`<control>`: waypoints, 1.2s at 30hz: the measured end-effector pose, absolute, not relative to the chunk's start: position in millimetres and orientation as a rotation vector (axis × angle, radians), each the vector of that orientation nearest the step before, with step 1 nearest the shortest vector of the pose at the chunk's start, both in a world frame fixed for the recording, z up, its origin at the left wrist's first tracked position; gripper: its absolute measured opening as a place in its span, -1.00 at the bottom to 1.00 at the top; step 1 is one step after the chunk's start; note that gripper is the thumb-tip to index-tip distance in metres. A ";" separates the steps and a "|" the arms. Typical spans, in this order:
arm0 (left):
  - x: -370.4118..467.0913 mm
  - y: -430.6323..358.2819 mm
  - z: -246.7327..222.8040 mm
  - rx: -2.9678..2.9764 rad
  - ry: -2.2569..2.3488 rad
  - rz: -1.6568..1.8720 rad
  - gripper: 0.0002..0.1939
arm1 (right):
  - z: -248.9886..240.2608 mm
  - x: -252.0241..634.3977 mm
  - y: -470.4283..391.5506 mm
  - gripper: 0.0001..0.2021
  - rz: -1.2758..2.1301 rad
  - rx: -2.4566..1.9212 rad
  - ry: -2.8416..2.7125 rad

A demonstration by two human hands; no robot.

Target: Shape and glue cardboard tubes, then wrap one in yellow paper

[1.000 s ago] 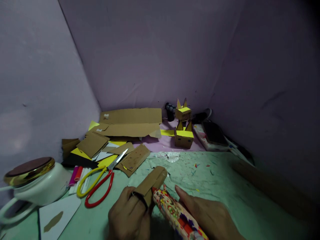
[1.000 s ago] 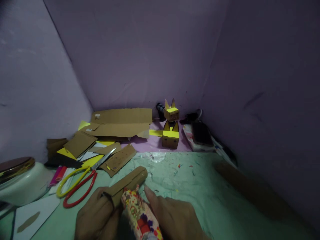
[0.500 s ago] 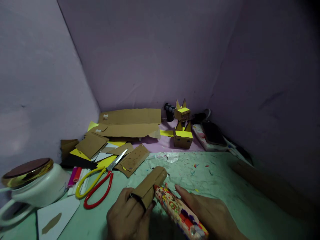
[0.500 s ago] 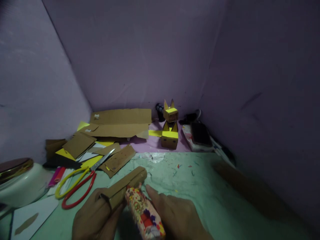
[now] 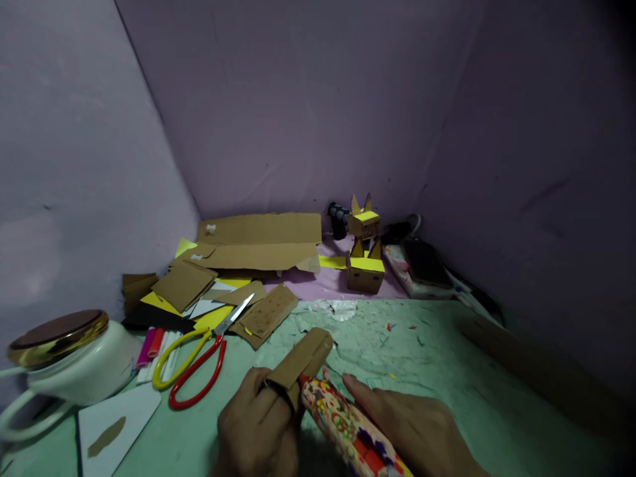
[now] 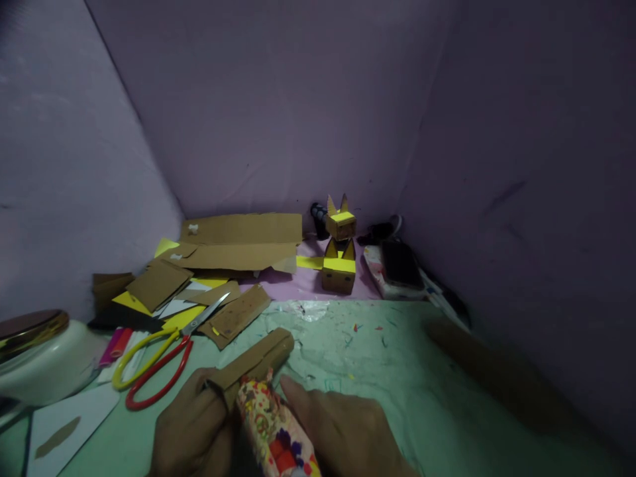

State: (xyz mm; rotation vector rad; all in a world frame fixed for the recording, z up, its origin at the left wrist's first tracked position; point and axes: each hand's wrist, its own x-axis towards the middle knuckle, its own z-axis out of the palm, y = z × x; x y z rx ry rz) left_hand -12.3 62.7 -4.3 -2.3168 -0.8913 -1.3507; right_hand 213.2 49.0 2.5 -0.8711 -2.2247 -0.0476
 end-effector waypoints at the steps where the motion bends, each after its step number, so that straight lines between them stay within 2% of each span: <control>1: -13.5 63.2 -5.9 -2.323 -0.879 -1.338 -0.75 | 5.9 212.1 48.7 -0.46 -0.048 -0.845 -2.241; 8: -13.1 60.2 -5.6 -2.371 -0.954 -1.314 -0.78 | 11.8 209.5 45.6 -0.58 0.038 -0.813 -2.220; 12: -10.3 56.8 8.8 -2.508 -1.083 -1.408 -0.83 | -4.4 231.2 51.1 -0.66 0.478 -0.961 -1.850; 15: -10.6 54.3 14.0 -2.576 -1.291 -1.558 -0.76 | -12.7 250.3 59.2 -0.69 0.659 -1.175 -1.527; 18: -9.3 51.6 12.4 -2.633 -1.683 -1.780 -0.83 | -16.4 263.8 70.8 -0.71 0.999 -1.284 -1.245; 21: -6.6 49.5 11.3 -2.661 -2.094 -1.936 -0.79 | -18.3 269.8 82.0 -0.69 1.274 -1.370 -1.086; 25: -6.4 49.7 13.9 -2.781 -2.261 -1.966 -0.76 | -12.4 266.8 86.4 -0.60 1.127 -1.508 -1.346; 28: -7.3 49.9 15.5 -2.949 -2.196 -1.942 -0.75 | -3.7 263.9 81.0 -0.58 0.698 -1.686 -1.630; 31: -7.2 48.1 14.8 -2.908 -2.219 -2.015 -0.75 | 2.1 265.2 70.9 -0.58 0.226 -1.832 -1.619; 34: -7.6 46.6 10.8 -2.891 -2.310 -1.939 -0.74 | 6.6 265.1 59.1 -0.62 0.106 -1.563 -1.686; 36: -8.3 46.7 7.0 -2.917 -2.367 -1.824 -0.67 | 10.2 260.6 51.7 -0.51 0.169 -1.257 -1.872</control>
